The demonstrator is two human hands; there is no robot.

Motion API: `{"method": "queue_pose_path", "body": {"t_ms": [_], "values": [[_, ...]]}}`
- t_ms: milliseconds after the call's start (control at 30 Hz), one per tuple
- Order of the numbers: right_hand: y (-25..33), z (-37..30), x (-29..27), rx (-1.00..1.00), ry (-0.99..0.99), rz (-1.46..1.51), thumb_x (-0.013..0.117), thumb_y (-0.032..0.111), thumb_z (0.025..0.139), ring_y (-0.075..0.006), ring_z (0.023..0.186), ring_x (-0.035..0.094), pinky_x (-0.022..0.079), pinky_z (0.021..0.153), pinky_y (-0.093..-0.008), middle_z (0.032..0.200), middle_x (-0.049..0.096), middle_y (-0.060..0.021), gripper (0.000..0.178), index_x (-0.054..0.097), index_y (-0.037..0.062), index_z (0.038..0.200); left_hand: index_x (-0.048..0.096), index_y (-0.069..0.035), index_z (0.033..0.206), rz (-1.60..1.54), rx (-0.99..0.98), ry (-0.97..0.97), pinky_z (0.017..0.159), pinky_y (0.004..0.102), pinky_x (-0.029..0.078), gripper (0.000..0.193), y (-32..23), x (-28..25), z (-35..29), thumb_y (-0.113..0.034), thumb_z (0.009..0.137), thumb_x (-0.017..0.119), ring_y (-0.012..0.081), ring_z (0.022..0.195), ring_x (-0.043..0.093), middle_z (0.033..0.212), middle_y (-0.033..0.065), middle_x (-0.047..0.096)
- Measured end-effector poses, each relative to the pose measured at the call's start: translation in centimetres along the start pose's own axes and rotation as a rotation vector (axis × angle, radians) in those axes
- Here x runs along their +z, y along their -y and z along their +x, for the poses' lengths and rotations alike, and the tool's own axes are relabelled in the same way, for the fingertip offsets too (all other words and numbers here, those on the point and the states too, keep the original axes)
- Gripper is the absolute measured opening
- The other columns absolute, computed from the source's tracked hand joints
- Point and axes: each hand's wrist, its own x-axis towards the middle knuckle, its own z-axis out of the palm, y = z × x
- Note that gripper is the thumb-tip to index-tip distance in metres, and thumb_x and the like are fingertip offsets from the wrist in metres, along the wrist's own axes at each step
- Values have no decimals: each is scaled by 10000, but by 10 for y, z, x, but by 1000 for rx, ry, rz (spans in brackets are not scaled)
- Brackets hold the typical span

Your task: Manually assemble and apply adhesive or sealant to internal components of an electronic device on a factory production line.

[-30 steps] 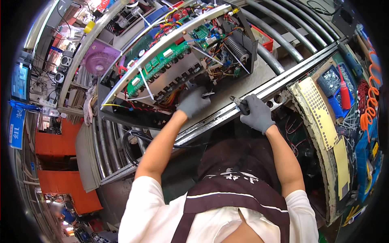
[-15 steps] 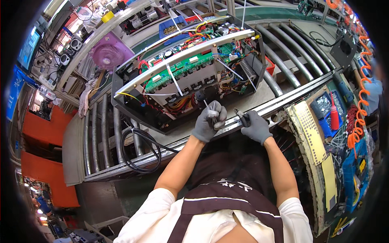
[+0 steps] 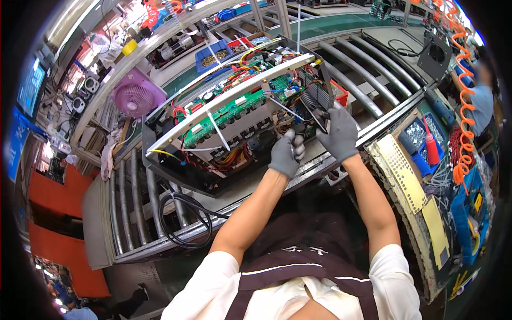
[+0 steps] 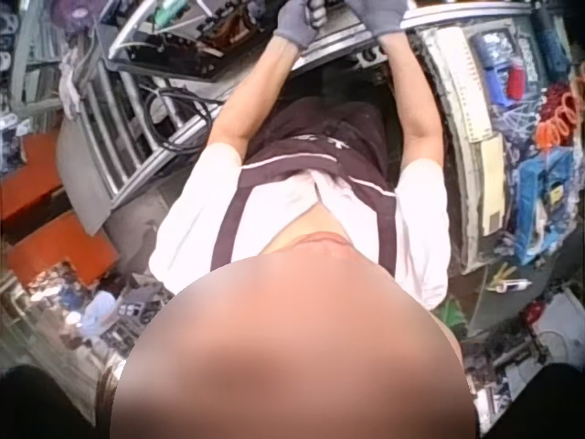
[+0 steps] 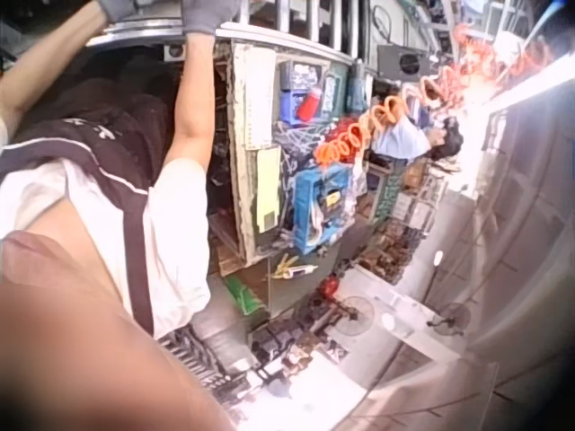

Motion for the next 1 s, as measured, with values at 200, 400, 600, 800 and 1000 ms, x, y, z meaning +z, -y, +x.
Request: {"method": "queue_pose_path", "body": {"t_ms": [200, 400, 600, 800, 1000], "values": [[23, 26, -2, -96, 37, -175, 788, 266, 569, -298, 908, 523, 448, 775, -393, 954, 492, -123, 580, 483, 74, 1023, 545, -112, 939, -20, 98, -258, 337, 255, 315, 158, -8, 19, 21, -233, 961, 447, 144, 429, 494, 818, 73, 653], [18, 26, 9, -83, -62, -212, 760, 284, 615, -299, 864, 520, 438, 729, -409, 917, 487, -120, 504, 481, 78, 981, 548, -95, 1005, -132, 25, -137, 340, 263, 301, 190, -22, 39, 22, -222, 957, 414, 139, 446, 428, 806, 110, 641], [21, 33, 15, -163, -119, -312, 751, 291, 623, -276, 851, 539, 442, 696, -392, 902, 497, -94, 451, 489, 107, 940, 514, -87, 983, -247, -70, -36, 336, 246, 277, 172, -31, 31, 32, -212, 980, 396, 122, 424, 381, 697, 55, 543], [24, 36, 8, -139, -64, -361, 772, 284, 598, -266, 879, 539, 446, 706, -378, 918, 501, -87, 480, 492, 109, 946, 508, -95, 972, -172, -75, -9, 354, 241, 221, 191, -30, 31, 34, -242, 996, 388, 102, 422, 282, 600, -8, 391], [33, 37, -3, -109, -6, -324, 768, 241, 604, -287, 901, 548, 449, 732, -392, 950, 522, -103, 499, 497, 95, 997, 512, -95, 967, -199, -108, -27, 353, 239, 198, 198, -32, 33, 31, -238, 1000, 379, 92, 416, 248, 571, -31, 329]]}}
